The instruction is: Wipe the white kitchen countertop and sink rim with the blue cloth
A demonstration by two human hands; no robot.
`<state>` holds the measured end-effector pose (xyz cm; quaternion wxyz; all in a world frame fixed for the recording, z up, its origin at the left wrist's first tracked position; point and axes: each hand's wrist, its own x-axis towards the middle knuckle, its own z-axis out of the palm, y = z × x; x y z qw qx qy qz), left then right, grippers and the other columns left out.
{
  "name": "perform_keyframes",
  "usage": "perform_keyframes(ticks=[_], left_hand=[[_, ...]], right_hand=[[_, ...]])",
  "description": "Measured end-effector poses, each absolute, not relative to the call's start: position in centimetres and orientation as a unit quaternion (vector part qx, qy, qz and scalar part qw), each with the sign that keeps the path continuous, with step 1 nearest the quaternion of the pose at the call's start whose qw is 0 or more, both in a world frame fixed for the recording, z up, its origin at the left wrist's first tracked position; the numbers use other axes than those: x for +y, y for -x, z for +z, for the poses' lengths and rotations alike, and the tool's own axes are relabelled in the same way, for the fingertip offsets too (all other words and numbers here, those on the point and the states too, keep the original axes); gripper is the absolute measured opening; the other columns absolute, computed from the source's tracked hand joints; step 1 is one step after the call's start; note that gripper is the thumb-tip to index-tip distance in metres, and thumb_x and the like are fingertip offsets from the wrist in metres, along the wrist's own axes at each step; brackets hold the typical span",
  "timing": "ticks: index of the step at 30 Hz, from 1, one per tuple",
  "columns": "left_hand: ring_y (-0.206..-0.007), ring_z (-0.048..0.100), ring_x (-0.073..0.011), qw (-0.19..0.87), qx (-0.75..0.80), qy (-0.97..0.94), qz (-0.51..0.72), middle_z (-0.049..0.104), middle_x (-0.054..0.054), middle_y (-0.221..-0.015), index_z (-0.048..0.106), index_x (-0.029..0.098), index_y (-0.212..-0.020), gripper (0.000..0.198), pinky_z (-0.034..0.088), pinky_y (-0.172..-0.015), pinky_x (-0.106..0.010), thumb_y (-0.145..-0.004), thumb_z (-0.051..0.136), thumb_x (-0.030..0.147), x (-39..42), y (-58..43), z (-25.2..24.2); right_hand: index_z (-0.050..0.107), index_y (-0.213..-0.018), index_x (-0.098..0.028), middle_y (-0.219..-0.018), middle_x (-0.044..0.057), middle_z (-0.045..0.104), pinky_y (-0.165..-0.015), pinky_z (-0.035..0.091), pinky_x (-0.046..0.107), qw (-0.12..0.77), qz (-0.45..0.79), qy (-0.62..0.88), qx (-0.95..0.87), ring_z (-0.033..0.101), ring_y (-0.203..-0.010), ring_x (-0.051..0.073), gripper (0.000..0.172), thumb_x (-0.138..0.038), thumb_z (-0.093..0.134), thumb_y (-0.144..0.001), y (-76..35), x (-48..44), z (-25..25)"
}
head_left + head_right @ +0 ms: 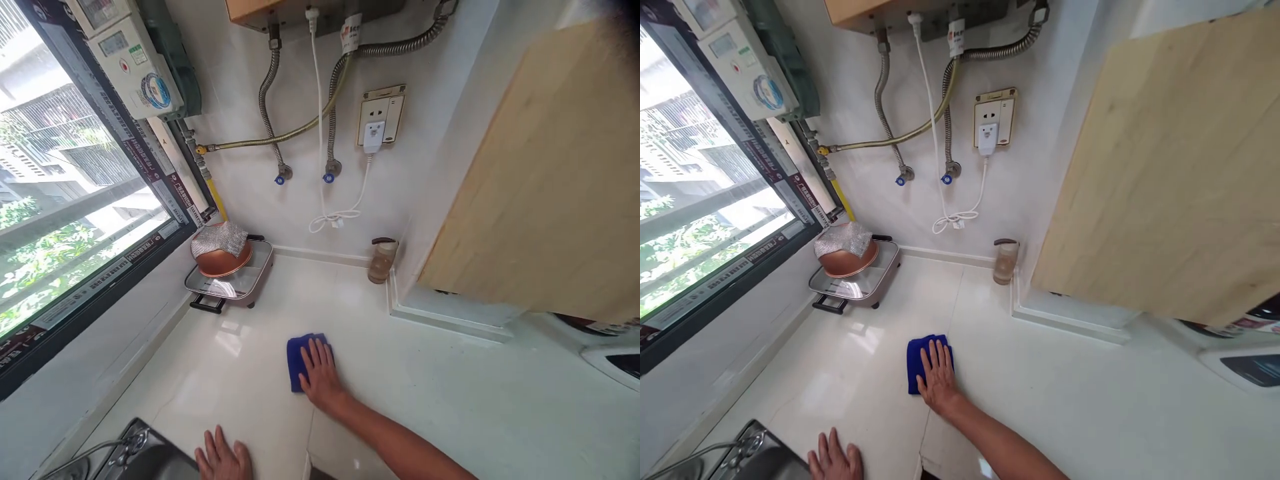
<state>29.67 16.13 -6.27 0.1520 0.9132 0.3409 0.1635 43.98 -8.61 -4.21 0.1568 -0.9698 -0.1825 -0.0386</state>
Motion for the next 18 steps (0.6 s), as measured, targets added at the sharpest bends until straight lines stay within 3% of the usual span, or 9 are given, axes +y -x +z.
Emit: perform_keyframes(ticks=[4,8,11,15,18], left_hand=[[-0.153,0.016,-0.0372,0.145,0.341,-0.919,0.135,0.038,-0.024,-0.156,0.044,0.003,-0.144,0.063,0.027,-0.119,-0.059,-0.090,0.033,0.034,15.5,-29.7,-4.6],[-0.152,0.010,-0.0437,0.133,0.309,-0.936,0.100,0.032,-0.030,-0.157,0.048,-0.001,-0.140,0.062,0.021,-0.119,-0.064,-0.090,0.038,0.034,14.4,-30.5,-3.4],[-0.154,0.006,-0.0397,0.160,0.165,-0.969,0.092,0.029,-0.027,-0.160,0.049,0.004,-0.141,0.059,0.021,-0.120,-0.063,-0.089,0.043,0.032,11.4,-32.1,-3.0],[-0.154,0.010,-0.0334,0.228,-0.014,-0.969,0.091,0.031,-0.020,-0.161,0.042,0.011,-0.148,0.057,0.021,-0.122,-0.062,-0.094,0.040,0.031,4.5,-35.1,-3.4],[-0.154,0.008,-0.0367,0.243,-0.043,-0.966,0.075,0.021,-0.022,-0.165,0.040,0.010,-0.149,0.059,0.020,-0.121,-0.064,-0.095,0.041,0.034,-0.2,-36.9,-3.8]], right_hand=[[0.022,-0.157,-0.018,-0.165,0.015,0.012,-0.122,0.016,0.062,0.191,-0.066,0.952,-0.229,0.012,-0.152,0.037,0.074,-0.036,0.050,-0.091,-39.5,-10.7,-4.4],[0.031,-0.155,-0.022,-0.160,0.011,0.032,-0.118,0.037,0.049,0.314,-0.089,0.919,-0.219,0.030,-0.148,0.026,0.060,-0.027,0.040,-0.095,-36.1,-14.6,-4.6],[0.041,-0.149,-0.021,-0.149,0.012,0.049,-0.113,0.046,0.043,0.377,-0.135,0.907,-0.128,0.046,-0.138,0.021,0.051,-0.026,0.033,-0.099,-33.7,-19.0,-5.6],[0.052,-0.138,-0.022,-0.136,0.010,0.060,-0.107,0.051,0.042,0.360,-0.185,0.913,-0.048,0.056,-0.127,0.020,0.042,-0.029,0.035,-0.100,-30.3,-25.3,-6.8],[0.052,-0.137,-0.022,-0.137,0.010,0.060,-0.106,0.052,0.041,0.311,-0.214,0.926,-0.019,0.056,-0.127,0.020,0.042,-0.029,0.039,-0.098,-27.7,-29.1,-7.1]])
